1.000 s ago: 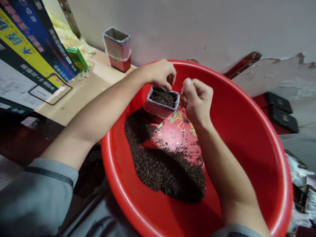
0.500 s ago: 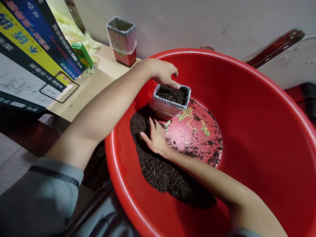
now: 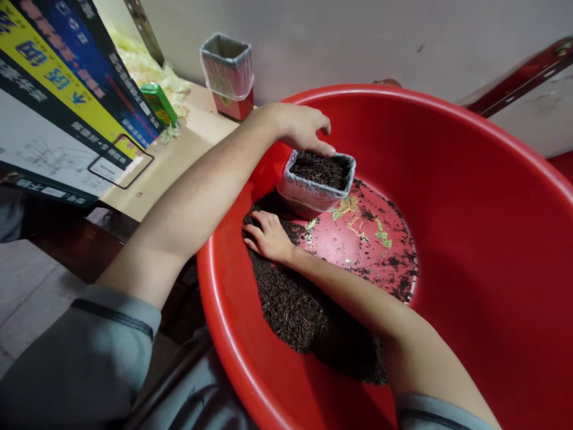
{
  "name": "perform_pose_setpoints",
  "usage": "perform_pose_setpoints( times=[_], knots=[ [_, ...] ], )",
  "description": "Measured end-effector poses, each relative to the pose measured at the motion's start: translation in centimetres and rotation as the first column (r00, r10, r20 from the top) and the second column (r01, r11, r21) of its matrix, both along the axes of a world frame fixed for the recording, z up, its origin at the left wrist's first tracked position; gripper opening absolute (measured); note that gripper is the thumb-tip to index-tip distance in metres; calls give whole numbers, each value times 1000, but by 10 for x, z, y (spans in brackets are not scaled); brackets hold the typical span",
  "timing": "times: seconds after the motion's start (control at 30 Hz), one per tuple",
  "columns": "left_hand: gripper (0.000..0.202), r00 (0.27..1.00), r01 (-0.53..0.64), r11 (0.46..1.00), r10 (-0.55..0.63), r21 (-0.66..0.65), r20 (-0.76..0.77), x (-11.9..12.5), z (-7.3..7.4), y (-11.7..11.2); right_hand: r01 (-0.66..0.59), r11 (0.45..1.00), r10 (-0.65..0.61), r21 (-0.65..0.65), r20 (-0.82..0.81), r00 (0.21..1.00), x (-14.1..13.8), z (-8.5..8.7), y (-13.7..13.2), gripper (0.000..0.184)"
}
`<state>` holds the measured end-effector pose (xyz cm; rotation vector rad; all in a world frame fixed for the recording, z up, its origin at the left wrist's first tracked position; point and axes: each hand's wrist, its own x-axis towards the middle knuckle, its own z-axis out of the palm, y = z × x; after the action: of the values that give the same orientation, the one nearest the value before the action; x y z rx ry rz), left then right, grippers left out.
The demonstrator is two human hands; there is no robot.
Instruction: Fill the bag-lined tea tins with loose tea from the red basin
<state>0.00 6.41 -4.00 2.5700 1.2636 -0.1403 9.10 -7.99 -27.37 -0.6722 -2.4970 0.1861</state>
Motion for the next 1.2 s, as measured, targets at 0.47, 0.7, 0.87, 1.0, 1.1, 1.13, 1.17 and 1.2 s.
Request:
perform_pose_setpoints(
  times=[0.47,0.7,0.87,1.0,1.1,1.13,1.17,1.2],
  knots=[
    [55,998,-14,1000,15,-10,59,-7,-9,13,-110,987,111,115,-5,994,-6,52,23,23],
    [38,946,-221,968,183,119,267,-12,1,13,178,984,-160,24,-328,931,27,140,35,19],
    [34,940,-247,952,190,183,283,-10,6,6,393,919,-374,31,-247,894,61,175,78,31],
    [39,957,-196,966,151,170,246,-7,-1,9,406,914,-406,-19,-92,909,70,167,100,30],
    [43,962,-180,971,141,157,233,-6,-6,12,422,907,-422,-19,-73,904,71,158,105,27],
    [44,963,-175,972,135,156,235,-6,-7,12,431,902,-430,-11,-73,900,71,156,105,26],
    [45,963,-168,973,128,156,238,-6,-8,13,437,900,-436,-2,-71,897,71,155,105,25],
    [45,963,-161,974,121,157,239,-6,-8,13,437,899,-436,7,-64,898,72,156,105,25]
  ],
)
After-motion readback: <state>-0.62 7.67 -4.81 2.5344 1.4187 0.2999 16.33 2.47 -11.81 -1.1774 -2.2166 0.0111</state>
